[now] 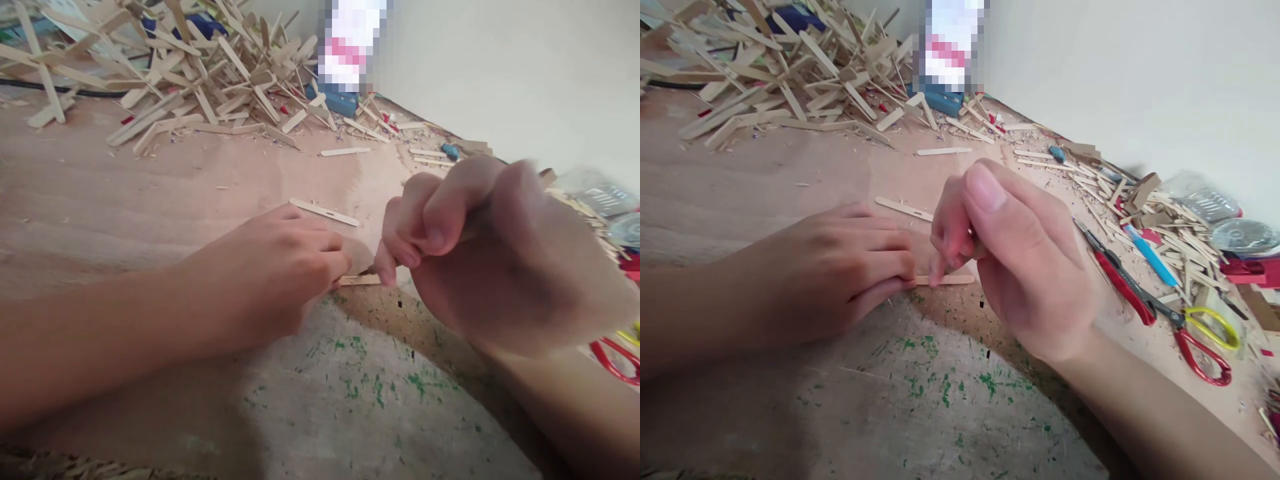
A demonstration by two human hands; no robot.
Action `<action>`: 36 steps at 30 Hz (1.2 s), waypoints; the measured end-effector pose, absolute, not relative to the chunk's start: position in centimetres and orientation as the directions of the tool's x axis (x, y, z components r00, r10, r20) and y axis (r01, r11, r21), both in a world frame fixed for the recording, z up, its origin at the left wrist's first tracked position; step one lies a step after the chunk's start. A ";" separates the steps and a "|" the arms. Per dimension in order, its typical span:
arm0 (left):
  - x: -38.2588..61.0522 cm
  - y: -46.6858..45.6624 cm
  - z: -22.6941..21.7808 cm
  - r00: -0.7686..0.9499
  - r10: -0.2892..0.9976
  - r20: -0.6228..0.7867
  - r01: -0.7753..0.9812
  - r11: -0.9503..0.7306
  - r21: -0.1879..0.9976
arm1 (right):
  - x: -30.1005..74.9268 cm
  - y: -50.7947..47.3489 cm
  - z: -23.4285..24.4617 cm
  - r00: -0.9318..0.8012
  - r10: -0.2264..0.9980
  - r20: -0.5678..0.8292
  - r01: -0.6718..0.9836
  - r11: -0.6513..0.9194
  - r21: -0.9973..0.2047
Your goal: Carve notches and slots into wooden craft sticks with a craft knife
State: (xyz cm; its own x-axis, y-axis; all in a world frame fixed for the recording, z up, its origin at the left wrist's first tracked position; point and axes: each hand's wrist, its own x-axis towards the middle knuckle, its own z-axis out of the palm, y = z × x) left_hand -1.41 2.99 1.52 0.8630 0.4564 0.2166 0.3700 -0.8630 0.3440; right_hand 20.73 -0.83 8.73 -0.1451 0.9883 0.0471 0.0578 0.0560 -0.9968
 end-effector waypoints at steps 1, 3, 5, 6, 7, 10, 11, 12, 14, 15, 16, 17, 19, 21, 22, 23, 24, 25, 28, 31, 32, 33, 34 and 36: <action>-1.4 3.0 1.5 0.868 0.450 0.210 0.366 -0.866 0.341 | 21.0 -0.9 8.6 -0.119 0.990 0.079 0.048 0.085 -0.995; -1.4 3.1 1.4 0.878 0.430 0.212 0.351 -0.878 0.326 | 21.8 -0.7 8.7 -0.099 0.992 0.082 0.030 0.085 -0.996; -1.4 3.1 1.2 0.874 0.423 0.240 0.344 -0.886 0.310 | 22.2 -0.2 9.2 -0.158 0.987 -0.015 0.046 -0.007 -0.999; -1.4 3.1 1.2 0.871 0.420 0.254 0.340 -0.889 0.306 | 22.2 0.1 9.6 -0.192 0.977 -0.091 0.071 -0.078 -0.994; -1.4 3.1 1.2 0.868 0.417 0.271 0.333 -0.892 0.306 | 21.9 0.4 10.0 -0.238 0.953 -0.188 0.125 -0.162 -0.979; -1.5 3.0 1.1 0.858 0.408 0.313 0.309 -0.895 0.320 | 20.1 0.4 10.4 0.062 0.993 -0.102 -0.038 -0.100 -0.994; -1.5 3.0 1.1 0.854 0.406 0.324 0.303 -0.896 0.325 | 19.5 0.2 10.3 0.118 0.991 -0.059 -0.072 -0.051 -0.996; -1.5 3.0 1.1 0.852 0.405 0.333 0.298 -0.897 0.328 | 19.0 0.0 10.2 0.133 0.991 -0.028 -0.092 -0.016 -0.996; -1.6 2.9 1.2 0.852 0.409 0.327 0.305 -0.895 0.325 | 18.3 -0.5 9.8 0.110 0.993 0.035 -0.099 0.046 -0.994; -1.5 2.9 1.2 0.852 0.411 0.324 0.309 -0.895 0.322 | 18.2 -0.6 9.7 0.091 0.995 0.046 -0.095 0.055 -0.994; -1.5 2.9 1.2 0.853 0.413 0.320 0.314 -0.895 0.318 | 18.1 -0.7 9.6 0.075 0.996 0.041 -0.088 0.048 -0.995; -1.5 2.9 1.2 0.852 0.413 0.320 0.315 -0.895 0.316 | 18.1 -0.7 9.5 0.069 0.997 0.031 -0.083 0.037 -0.996; -1.4 2.9 1.1 0.853 0.414 0.318 0.317 -0.895 0.314 | 18.2 -0.6 9.5 0.046 0.999 0.014 -0.077 0.018 -0.997; -1.4 2.9 1.0 0.852 0.410 0.327 0.311 -0.897 0.314 | 18.2 -0.5 9.6 0.021 1.000 0.021 -0.078 0.023 -0.997; -1.4 2.9 1.0 0.851 0.406 0.333 0.305 -0.899 0.315 | 18.2 -0.5 9.7 0.015 1.000 0.025 -0.081 0.027 -0.996; -1.4 2.9 1.0 0.850 0.404 0.337 0.302 -0.899 0.316 | 18.1 -0.5 9.8 0.019 1.000 0.025 -0.080 0.026 -0.996; -1.4 2.9 1.0 0.849 0.403 0.340 0.300 -0.900 0.317 | 18.0 -0.5 9.8 0.024 1.000 0.015 -0.075 0.016 -0.997; -1.4 2.9 1.0 0.849 0.403 0.341 0.299 -0.900 0.318 | 18.0 -0.5 9.9 0.029 1.000 -0.001 -0.062 0.001 -0.998; -1.4 2.8 1.1 0.852 0.410 0.325 0.313 -0.897 0.311 | 18.3 -0.7 10.2 -0.018 0.999 -0.039 0.006 -0.039 -0.999; -1.3 2.8 1.1 0.856 0.417 0.307 0.327 -0.895 0.305 | 19.4 -0.9 10.2 -0.120 0.990 -0.076 0.066 -0.068 -0.995; -1.3 2.8 1.1 0.856 0.419 0.304 0.329 -0.894 0.304 | 19.8 -0.9 10.2 -0.146 0.986 -0.083 0.068 -0.074 -0.995; -1.3 2.8 1.0 0.855 0.418 0.305 0.328 -0.894 0.306 | 20.0 -1.1 10.1 -0.160 0.984 -0.081 0.064 -0.072 -0.995; -1.3 2.8 1.0 0.855 0.418 0.306 0.327 -0.894 0.307 | 20.1 -1.2 10.1 -0.167 0.984 -0.068 0.050 -0.060 -0.997; -1.4 2.8 0.9 0.852 0.417 0.315 0.323 -0.894 0.310 | 19.8 -1.5 10.0 -0.148 0.989 -0.014 -0.005 -0.015 -1.000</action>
State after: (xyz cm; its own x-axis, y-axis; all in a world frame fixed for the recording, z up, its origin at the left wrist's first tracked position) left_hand -1.36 2.84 0.86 0.8524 0.4170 0.3154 0.3228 -0.8943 0.3100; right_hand 19.79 -1.55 9.97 -0.1478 0.9889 -0.0141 -0.0055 -0.0151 -0.9999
